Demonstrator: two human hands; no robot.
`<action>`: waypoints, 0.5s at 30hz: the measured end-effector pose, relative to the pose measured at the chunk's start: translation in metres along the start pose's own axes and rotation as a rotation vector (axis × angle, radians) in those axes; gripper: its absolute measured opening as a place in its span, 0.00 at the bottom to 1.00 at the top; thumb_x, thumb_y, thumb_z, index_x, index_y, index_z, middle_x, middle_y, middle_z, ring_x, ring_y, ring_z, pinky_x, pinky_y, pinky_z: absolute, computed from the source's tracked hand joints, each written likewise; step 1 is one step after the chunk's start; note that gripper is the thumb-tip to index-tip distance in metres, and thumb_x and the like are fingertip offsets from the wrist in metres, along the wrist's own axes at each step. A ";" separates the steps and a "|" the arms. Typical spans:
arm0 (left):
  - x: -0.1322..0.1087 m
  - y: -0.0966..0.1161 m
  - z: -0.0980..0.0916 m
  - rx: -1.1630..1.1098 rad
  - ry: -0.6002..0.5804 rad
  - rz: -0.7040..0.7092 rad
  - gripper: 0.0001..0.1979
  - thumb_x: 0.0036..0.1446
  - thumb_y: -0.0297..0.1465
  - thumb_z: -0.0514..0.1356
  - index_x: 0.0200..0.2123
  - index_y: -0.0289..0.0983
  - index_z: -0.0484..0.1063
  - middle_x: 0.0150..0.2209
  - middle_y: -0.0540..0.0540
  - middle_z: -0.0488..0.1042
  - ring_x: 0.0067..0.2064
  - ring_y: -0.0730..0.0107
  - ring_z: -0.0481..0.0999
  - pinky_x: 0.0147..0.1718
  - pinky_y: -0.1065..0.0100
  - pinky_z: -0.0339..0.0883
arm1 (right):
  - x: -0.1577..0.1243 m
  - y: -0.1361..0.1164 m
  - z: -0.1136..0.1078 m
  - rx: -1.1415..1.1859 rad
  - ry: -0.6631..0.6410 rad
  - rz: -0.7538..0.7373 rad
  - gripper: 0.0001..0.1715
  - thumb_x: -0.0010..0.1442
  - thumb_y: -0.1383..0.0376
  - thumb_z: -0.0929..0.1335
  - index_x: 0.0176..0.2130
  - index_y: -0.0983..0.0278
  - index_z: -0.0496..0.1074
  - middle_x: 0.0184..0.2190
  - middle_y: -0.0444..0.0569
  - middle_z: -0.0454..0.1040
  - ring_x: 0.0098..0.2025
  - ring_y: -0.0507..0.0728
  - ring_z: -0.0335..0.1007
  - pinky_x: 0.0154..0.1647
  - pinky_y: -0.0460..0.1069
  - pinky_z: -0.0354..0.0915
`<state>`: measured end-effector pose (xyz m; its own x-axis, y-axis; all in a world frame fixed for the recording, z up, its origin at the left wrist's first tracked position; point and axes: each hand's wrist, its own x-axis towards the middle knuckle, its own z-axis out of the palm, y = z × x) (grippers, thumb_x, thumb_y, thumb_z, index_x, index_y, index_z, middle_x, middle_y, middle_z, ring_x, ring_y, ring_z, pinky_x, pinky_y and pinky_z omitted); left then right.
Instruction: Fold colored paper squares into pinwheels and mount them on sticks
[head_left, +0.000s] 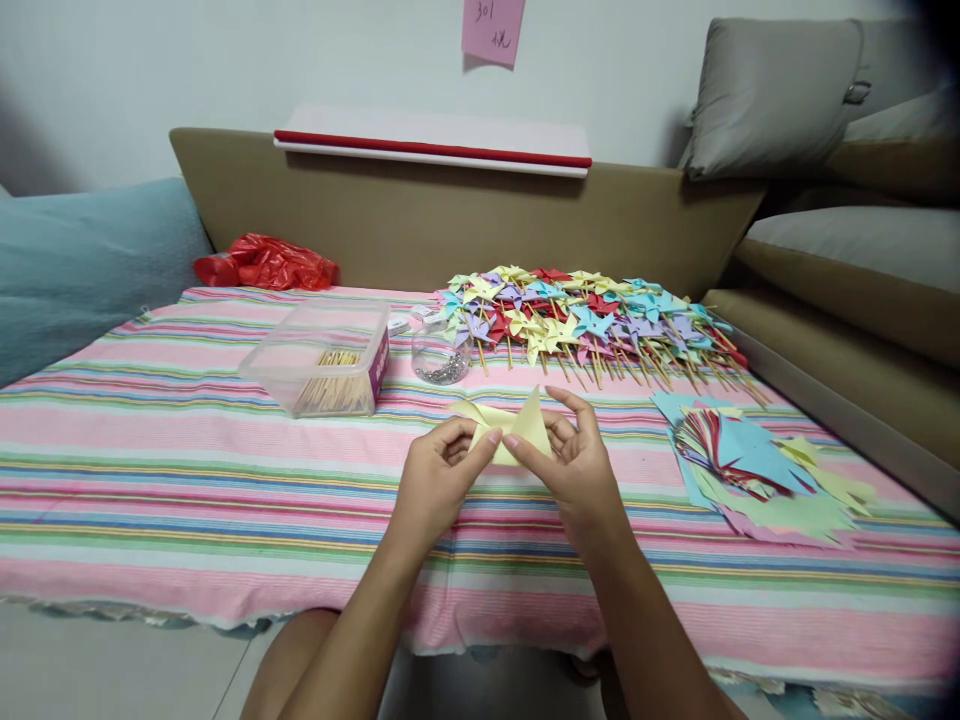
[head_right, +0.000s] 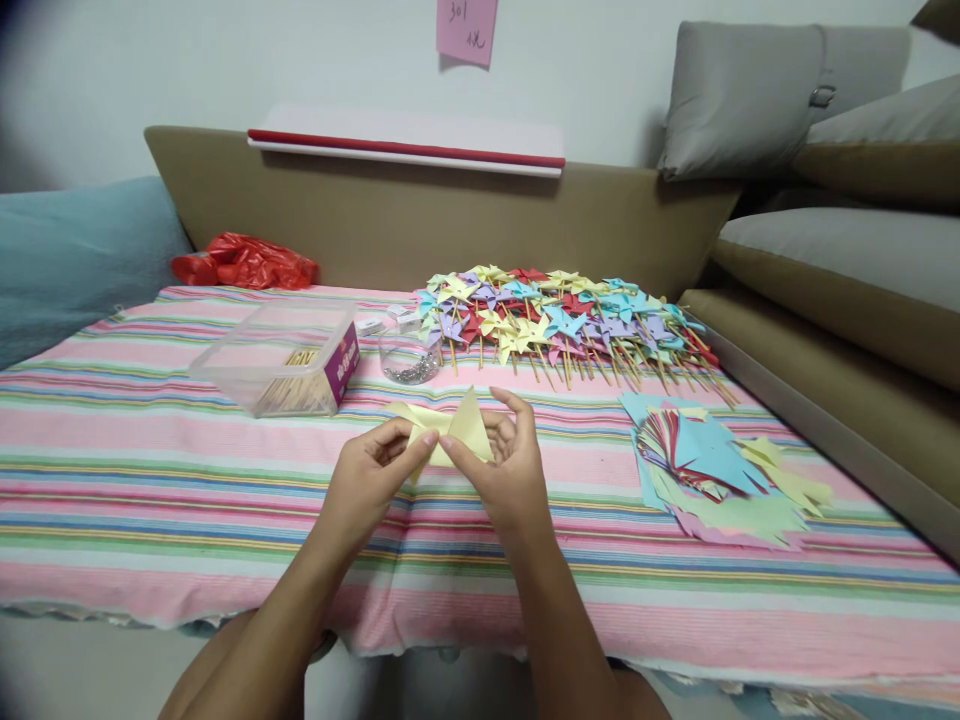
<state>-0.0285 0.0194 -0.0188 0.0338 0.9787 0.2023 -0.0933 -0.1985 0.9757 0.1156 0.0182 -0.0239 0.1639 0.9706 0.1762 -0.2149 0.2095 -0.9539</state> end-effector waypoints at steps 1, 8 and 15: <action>0.001 0.000 -0.003 0.027 -0.029 -0.003 0.13 0.54 0.40 0.68 0.27 0.36 0.76 0.25 0.50 0.70 0.27 0.72 0.66 0.27 0.71 0.58 | 0.000 -0.001 -0.003 0.010 -0.047 0.044 0.42 0.46 0.60 0.79 0.55 0.57 0.62 0.40 0.48 0.79 0.41 0.58 0.77 0.43 0.52 0.71; 0.003 -0.008 -0.013 0.238 -0.095 0.033 0.12 0.56 0.40 0.66 0.28 0.37 0.78 0.23 0.51 0.70 0.26 0.71 0.65 0.25 0.71 0.54 | 0.000 0.005 -0.009 0.003 -0.115 0.146 0.33 0.48 0.60 0.79 0.49 0.59 0.65 0.30 0.42 0.81 0.30 0.54 0.75 0.31 0.46 0.68; 0.000 -0.007 0.004 -0.122 0.043 -0.085 0.18 0.52 0.38 0.71 0.46 0.38 0.78 0.47 0.43 0.80 0.44 0.63 0.79 0.44 0.68 0.69 | 0.000 0.003 0.007 0.323 0.175 0.110 0.29 0.47 0.62 0.79 0.46 0.60 0.67 0.38 0.44 0.80 0.39 0.55 0.78 0.42 0.50 0.72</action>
<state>-0.0241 0.0208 -0.0249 0.0046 0.9936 0.1131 -0.2118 -0.1096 0.9711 0.1080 0.0192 -0.0247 0.2789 0.9603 0.0061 -0.5281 0.1586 -0.8343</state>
